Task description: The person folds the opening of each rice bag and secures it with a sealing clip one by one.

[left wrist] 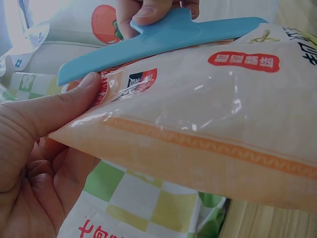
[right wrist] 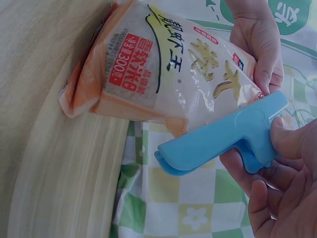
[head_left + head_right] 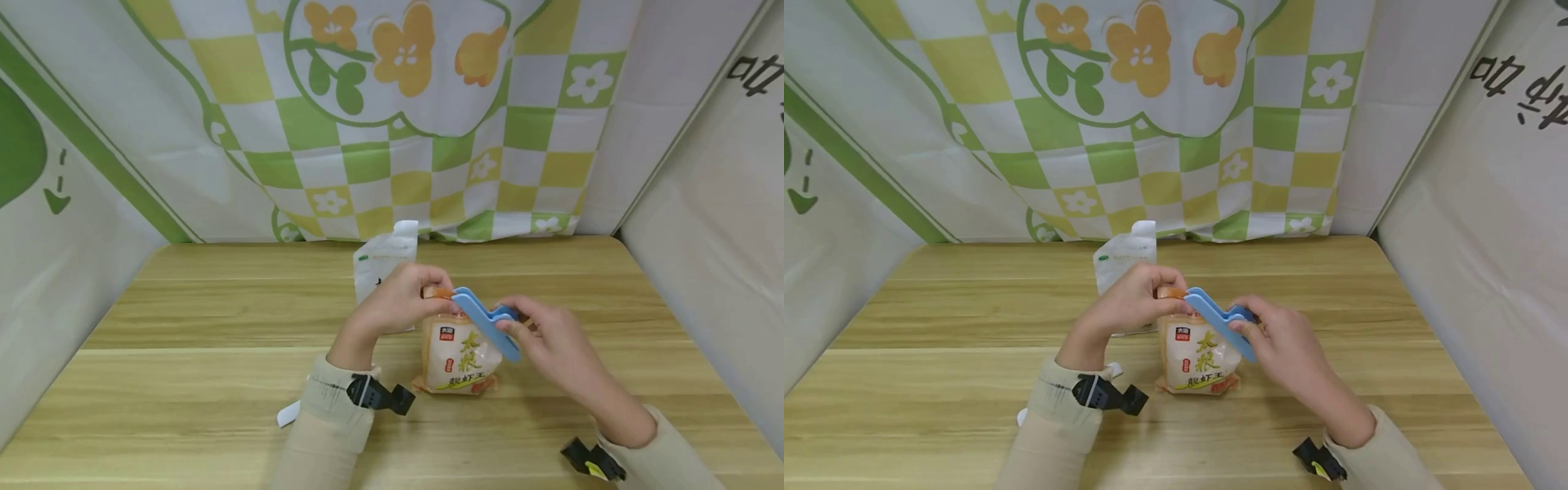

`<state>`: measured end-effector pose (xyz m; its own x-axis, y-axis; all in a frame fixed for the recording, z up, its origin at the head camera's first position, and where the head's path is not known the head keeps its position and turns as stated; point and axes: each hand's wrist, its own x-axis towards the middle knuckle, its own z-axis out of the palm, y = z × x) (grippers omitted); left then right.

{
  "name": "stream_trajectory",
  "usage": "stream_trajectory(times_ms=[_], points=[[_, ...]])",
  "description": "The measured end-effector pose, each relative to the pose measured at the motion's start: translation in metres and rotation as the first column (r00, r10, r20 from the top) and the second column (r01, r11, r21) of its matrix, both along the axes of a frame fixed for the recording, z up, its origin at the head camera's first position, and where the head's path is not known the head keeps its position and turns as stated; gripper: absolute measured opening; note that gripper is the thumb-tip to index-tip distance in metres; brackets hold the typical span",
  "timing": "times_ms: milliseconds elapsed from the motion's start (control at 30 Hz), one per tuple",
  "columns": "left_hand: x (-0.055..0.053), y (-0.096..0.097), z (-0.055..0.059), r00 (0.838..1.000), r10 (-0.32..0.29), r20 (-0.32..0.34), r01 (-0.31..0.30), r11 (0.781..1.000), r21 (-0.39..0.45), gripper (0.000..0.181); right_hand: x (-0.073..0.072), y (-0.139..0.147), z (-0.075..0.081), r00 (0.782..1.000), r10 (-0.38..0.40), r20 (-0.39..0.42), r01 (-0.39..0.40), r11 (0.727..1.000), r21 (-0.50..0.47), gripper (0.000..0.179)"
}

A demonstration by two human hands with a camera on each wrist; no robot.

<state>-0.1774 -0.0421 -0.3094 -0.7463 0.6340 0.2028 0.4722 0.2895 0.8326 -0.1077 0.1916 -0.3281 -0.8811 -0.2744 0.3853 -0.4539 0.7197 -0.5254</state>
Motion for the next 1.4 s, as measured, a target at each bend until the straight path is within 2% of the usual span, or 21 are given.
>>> stream_trajectory(times_ms=[300, 433, 567, 767, 867, 1000, 1167, 1300, 1400], points=[[0.0, -0.001, 0.0, 0.999, 0.003, 0.043, -0.003, 1.0, -0.009, 0.011, 0.0, -0.004, 0.005, 1.0, 0.0, -0.026, 0.001, 1.0, 0.029, 0.019], [0.0, 0.0, 0.0, 0.999, -0.02, 0.049, 0.021, 1.0, -0.009, 0.008, 0.001, -0.006, 0.007, 0.999, 0.014, -0.032, -0.012, 0.999, 0.038, 0.017], [0.0, 0.0, 0.0, 0.998, -0.045, 0.046, 0.045, 0.999, -0.002, 0.006, 0.0, -0.009, 0.007, 1.0, 0.017, -0.01, -0.017, 0.999, 0.041, 0.017], [0.0, 0.0, 0.0, 0.998, -0.046, 0.049, 0.046, 0.999, 0.004, 0.005, -0.001, -0.01, 0.006, 1.0, 0.012, 0.003, -0.013, 0.999, 0.036, 0.018], [-0.001, 0.001, 0.0, 0.998, -0.055, 0.024, 0.055, 0.998, 0.006, 0.006, -0.001, -0.008, 0.005, 1.0, 0.024, 0.014, -0.024, 1.0, 0.016, 0.019], [-0.001, 0.0, 0.0, 0.996, -0.079, -0.028, 0.079, 0.997, 0.008, 0.009, -0.001, -0.005, 0.003, 0.997, 0.04, 0.065, -0.038, 0.999, -0.033, 0.019], [0.0, -0.001, 0.0, 0.992, -0.119, -0.044, 0.12, 0.993, 0.009, 0.01, -0.003, 0.001, 0.001, 0.98, 0.067, 0.188, -0.045, 0.992, -0.118, 0.024], [0.0, -0.001, 0.0, 0.988, -0.146, -0.045, 0.147, 0.989, 0.01, 0.009, -0.005, 0.006, -0.004, 0.959, 0.088, 0.268, -0.056, 0.991, -0.123, 0.022], [0.0, -0.001, 0.001, 0.987, -0.153, -0.045, 0.153, 0.988, 0.003, 0.008, -0.007, 0.009, -0.009, 0.951, 0.096, 0.295, -0.063, 0.991, -0.119, 0.016]])
